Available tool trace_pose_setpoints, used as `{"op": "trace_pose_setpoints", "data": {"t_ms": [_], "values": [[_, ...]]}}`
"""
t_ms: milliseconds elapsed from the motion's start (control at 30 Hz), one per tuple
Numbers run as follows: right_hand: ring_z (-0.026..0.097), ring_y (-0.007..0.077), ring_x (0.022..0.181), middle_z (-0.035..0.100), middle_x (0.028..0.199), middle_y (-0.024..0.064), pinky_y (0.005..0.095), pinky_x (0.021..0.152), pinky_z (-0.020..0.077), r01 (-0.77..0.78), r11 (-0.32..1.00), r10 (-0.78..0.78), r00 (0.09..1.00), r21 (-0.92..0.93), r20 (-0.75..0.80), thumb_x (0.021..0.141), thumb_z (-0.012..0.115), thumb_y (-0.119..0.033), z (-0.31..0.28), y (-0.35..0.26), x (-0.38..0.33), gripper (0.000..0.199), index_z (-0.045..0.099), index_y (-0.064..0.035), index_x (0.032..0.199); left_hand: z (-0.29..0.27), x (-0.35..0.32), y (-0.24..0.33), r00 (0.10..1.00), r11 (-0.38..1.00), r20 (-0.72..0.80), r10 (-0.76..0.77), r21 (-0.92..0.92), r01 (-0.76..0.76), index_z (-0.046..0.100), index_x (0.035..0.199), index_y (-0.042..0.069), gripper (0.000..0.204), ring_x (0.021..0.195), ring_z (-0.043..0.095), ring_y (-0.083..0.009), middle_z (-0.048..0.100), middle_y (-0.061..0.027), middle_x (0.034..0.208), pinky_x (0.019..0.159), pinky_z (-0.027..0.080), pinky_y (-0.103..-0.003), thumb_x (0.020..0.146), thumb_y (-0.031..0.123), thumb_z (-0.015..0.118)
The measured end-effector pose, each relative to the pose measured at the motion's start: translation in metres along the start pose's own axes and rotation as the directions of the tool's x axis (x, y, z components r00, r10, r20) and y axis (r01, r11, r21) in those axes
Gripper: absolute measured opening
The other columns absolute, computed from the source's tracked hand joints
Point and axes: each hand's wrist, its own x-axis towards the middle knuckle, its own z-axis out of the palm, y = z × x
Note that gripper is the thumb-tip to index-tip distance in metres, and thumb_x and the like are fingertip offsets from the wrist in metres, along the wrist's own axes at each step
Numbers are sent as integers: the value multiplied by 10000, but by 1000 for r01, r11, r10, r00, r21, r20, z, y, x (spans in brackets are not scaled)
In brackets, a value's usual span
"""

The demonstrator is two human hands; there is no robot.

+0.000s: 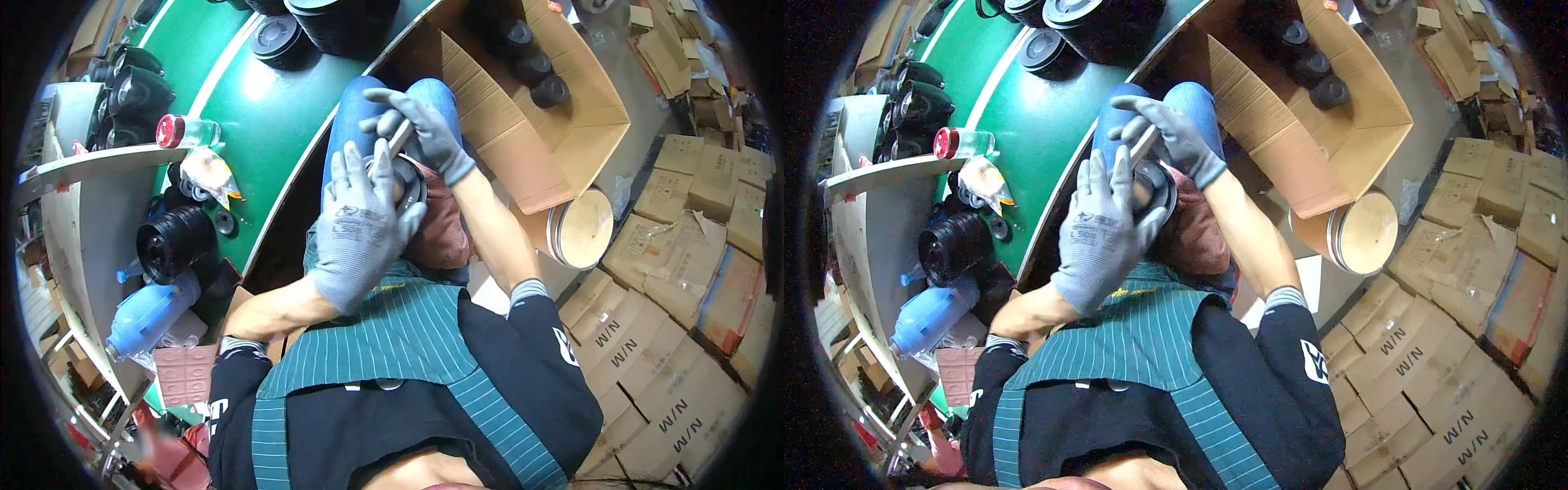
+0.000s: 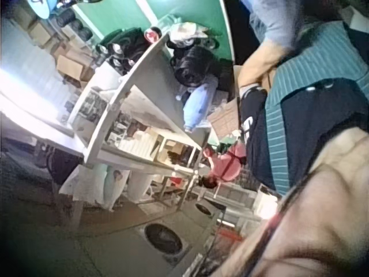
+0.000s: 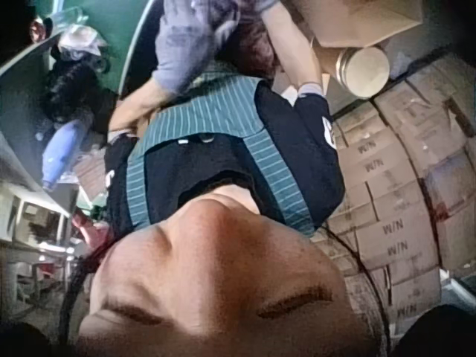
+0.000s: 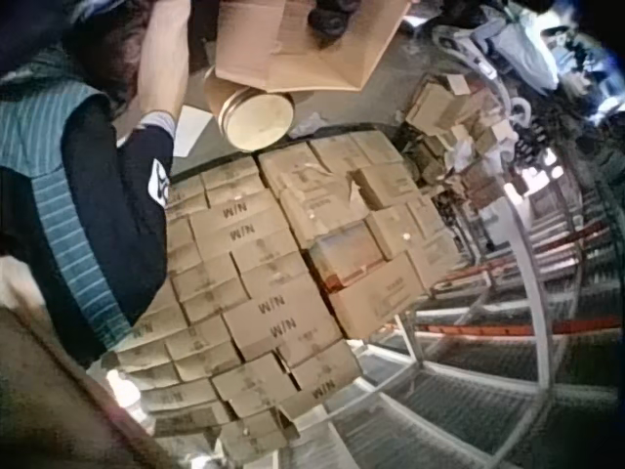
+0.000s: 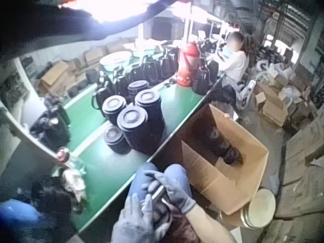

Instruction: The person sits on the floor at a low green table and repeatedly picks up black ceramic pots and gray lids. They place each lid onto a pot, rotate the assembly to check fit, and set the completed unit aside on the table. The process continues with multiple pots and lids.

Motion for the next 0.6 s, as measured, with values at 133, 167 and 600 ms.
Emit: {"op": "trace_pose_setpoints", "data": {"t_ms": [133,167,600], "values": [[776,180,1003,826,1070,65,328,886,623,207,903,-112,959,-376,260,929,786,-94,0,25,45,622,605,-43,1522,11,0,26,994,994,27,-109,-27,110,369,1655,-33,980,1456,496,-555,468,-367,1589,1181,434,-622,972,579,714],[772,175,1003,826,1085,70,322,901,617,130,952,-64,970,-277,234,938,770,-88,2,26,45,610,601,-36,1522,9,0,24,995,993,22,-102,-57,103,368,1655,-32,975,1451,500,-553,472,-361,1587,1180,434,-620,974,574,715],[558,355,1442,704,1245,170,578,1306,262,385,755,-334,923,-531,194,822,671,-170,108,-36,-115,315,772,-36,1089,71,109,-105,908,221,-261,328,-913,-343,693,1389,-7,582,1033,797,-282,807,-177,1135,960,604,-387,1192,412,340]]}}
